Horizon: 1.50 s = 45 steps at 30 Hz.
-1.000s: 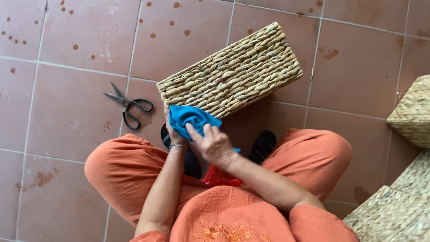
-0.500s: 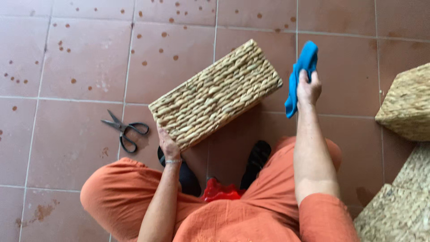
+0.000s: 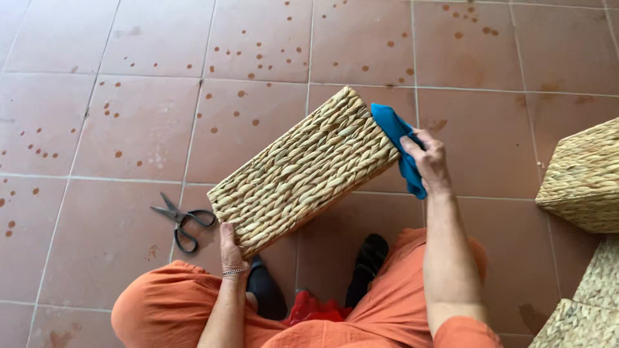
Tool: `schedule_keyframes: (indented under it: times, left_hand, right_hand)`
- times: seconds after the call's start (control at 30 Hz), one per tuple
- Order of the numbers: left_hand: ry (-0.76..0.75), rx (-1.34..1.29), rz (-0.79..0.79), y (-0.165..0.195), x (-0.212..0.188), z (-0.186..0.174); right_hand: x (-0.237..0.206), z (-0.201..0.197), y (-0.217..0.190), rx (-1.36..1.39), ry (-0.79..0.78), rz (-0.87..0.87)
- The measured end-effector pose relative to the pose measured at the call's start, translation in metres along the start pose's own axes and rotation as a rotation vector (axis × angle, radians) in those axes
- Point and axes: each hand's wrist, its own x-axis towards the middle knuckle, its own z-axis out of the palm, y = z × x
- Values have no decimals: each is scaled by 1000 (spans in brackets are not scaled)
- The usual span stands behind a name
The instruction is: The person sits on the tiled floor and wipes woven storage baskets with a blue cloth, turning each basket to clean the outside, inside and bottom. They then use scissors to trim loose straw strands from the basket surfaces and set the cloth on a finished basket.
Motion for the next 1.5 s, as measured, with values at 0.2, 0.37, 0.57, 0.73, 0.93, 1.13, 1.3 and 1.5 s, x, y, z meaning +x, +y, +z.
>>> schedule_keyframes:
  times: [0.2,0.37,0.57,0.73,0.93,1.13,1.3,1.5]
  left_hand:
    - [-16,127,-199,-31,25,5]
    - [103,652,189,-8,51,3]
    - [-451,835,988,103,69,65]
    - [-473,912,105,152,60,94]
    - [-518,579,299,118,53,76]
    - [-396,530,405,74,26,74]
    - [-406,340,420,52,25,90]
    - [-521,456,619,42,25,98]
  right_hand:
    - [-46,-7,-75,-634,-21,-566]
    - [-107,54,-109,-800,-87,-733]
    - [-151,124,-127,-753,-323,-962]
    - [-179,150,-125,-733,-381,-1023]
    - [-109,127,-95,-997,-163,-906]
    - [-24,95,-106,-1219,192,-740]
    - [-132,139,-108,-1019,-346,-882]
    - [-110,147,-71,-1021,-157,-1061]
